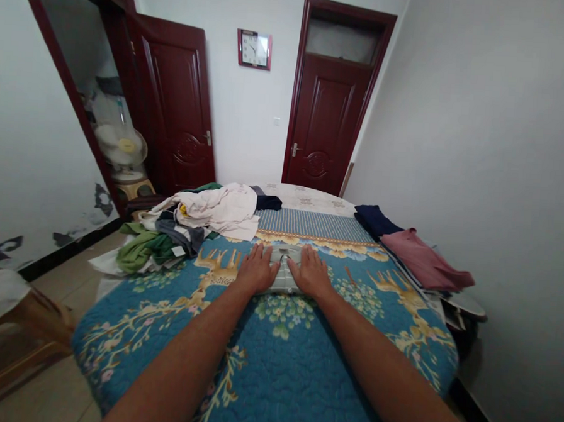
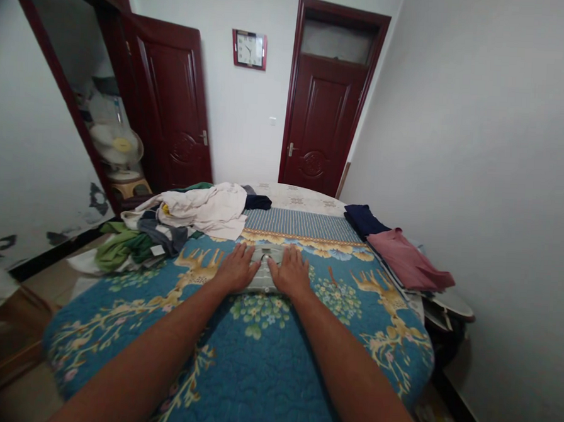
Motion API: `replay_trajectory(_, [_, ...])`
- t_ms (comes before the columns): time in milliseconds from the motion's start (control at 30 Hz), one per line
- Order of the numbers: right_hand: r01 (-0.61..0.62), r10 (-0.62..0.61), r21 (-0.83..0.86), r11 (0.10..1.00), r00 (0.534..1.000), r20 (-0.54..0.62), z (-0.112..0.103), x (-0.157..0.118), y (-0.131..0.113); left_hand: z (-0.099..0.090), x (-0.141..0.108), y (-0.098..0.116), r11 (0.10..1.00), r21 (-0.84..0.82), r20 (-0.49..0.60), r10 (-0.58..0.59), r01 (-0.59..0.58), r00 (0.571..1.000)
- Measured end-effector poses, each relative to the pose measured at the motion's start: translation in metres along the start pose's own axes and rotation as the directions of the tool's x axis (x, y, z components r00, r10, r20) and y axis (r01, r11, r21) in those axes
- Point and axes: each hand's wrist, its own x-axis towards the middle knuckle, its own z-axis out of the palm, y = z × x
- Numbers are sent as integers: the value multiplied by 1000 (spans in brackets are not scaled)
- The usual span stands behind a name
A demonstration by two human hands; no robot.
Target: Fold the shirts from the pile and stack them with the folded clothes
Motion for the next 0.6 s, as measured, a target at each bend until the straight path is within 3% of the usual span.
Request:
replay_trajectory(200, [35,-35,6,999,999,18,-1,-14,15,3,0,-5,999,-31,-55,-16,15,998])
replay_trajectory(400, [19,-20,45,999,1000,10,-4,-16,13,-4,0,-22,993,-25,-118,-118,116,986])
replay_trajectory(500, [18,-7,150,988,997,-75,-4,-13,21,-10,1,-39,987,-53,-196,-158,151,968])
replay_trajectory(600, [-13,79,360,933,982,-170,-5,-6,35,-19,2,-55,965,-170,-294,-243,199,925])
